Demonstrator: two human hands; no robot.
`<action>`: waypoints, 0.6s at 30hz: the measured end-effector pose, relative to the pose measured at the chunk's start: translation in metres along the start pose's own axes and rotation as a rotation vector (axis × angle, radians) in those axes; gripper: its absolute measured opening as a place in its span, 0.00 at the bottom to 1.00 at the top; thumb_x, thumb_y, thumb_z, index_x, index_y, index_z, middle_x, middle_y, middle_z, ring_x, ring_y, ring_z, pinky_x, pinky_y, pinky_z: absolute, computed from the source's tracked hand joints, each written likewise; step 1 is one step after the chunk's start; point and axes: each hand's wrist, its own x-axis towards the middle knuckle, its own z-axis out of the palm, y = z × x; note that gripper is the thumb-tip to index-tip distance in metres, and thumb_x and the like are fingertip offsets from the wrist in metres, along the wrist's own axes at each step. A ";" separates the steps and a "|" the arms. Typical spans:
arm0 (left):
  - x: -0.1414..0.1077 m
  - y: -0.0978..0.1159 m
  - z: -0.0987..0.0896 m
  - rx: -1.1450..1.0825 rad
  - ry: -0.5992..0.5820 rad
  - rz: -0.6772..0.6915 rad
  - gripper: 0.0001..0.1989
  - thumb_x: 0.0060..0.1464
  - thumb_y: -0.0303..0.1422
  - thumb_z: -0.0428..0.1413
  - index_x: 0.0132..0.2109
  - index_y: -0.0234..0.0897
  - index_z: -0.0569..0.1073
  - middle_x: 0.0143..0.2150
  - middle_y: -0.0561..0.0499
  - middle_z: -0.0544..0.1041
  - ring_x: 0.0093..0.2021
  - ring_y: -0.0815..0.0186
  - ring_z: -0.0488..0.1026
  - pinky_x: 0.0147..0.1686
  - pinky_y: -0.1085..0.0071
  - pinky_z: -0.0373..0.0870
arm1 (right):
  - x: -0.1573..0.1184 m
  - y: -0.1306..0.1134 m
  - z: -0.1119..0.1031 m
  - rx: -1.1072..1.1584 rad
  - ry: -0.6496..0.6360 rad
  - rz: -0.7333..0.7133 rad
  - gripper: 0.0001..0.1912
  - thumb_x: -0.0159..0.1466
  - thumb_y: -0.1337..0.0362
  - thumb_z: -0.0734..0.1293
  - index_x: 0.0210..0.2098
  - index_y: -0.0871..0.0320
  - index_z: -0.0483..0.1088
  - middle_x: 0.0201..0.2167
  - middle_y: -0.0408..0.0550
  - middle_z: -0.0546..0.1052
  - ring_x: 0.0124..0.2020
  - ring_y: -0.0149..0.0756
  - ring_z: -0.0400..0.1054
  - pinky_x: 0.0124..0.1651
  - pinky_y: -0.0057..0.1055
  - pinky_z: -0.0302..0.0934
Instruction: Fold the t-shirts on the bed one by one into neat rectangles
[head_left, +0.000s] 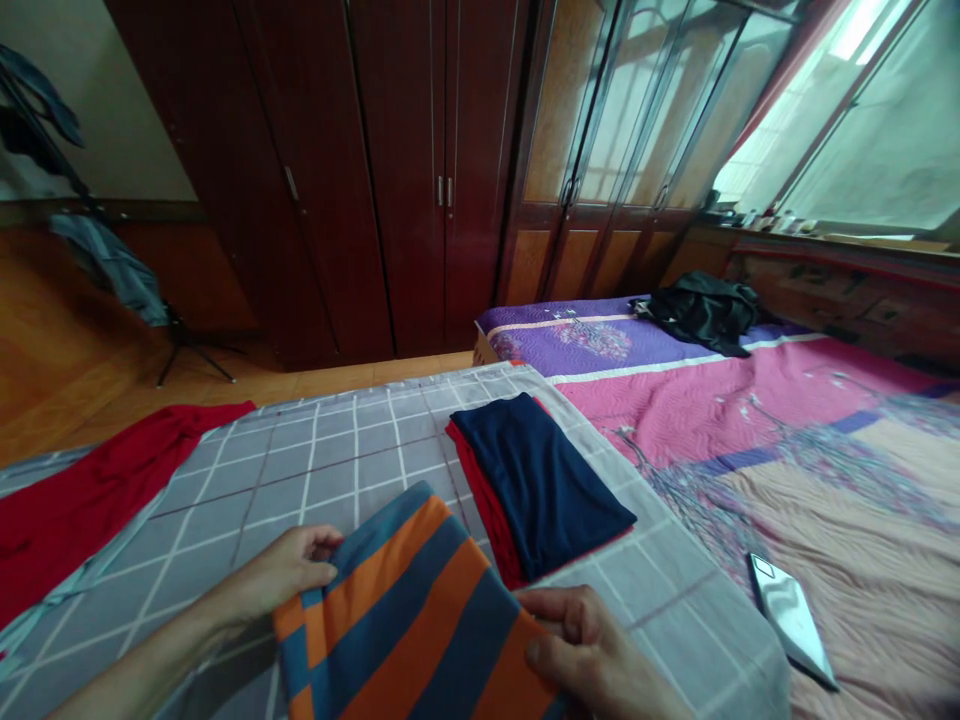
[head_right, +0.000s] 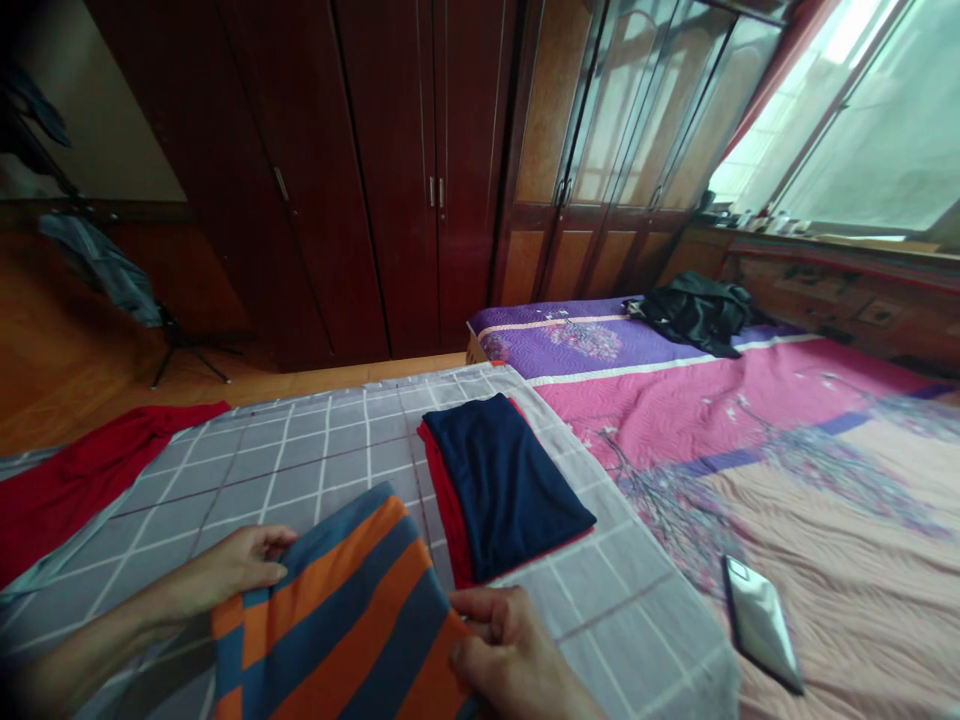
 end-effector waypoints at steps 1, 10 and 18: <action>-0.001 0.012 0.004 -0.021 -0.034 0.004 0.12 0.37 0.35 0.55 0.33 0.38 0.73 0.34 0.51 0.78 0.41 0.55 0.75 0.41 0.65 0.70 | -0.004 -0.001 -0.007 -0.002 0.002 -0.006 0.31 0.49 0.46 0.69 0.46 0.61 0.74 0.19 0.44 0.71 0.12 0.22 0.55 0.14 0.19 0.50; 0.051 0.128 0.020 -0.135 0.005 0.202 0.18 0.38 0.34 0.60 0.41 0.35 0.75 0.38 0.50 0.79 0.39 0.58 0.76 0.39 0.64 0.72 | -0.041 -0.049 -0.083 -0.021 0.316 -0.202 0.26 0.52 0.52 0.71 0.45 0.62 0.74 0.23 0.47 0.71 0.15 0.22 0.55 0.12 0.18 0.52; 0.160 0.193 0.055 -0.068 0.027 0.368 0.17 0.40 0.26 0.60 0.42 0.30 0.73 0.36 0.47 0.78 0.32 0.65 0.75 0.35 0.69 0.70 | -0.025 -0.052 -0.160 -0.013 0.566 -0.289 0.15 0.51 0.57 0.70 0.33 0.61 0.74 0.19 0.40 0.66 0.12 0.20 0.52 0.12 0.19 0.50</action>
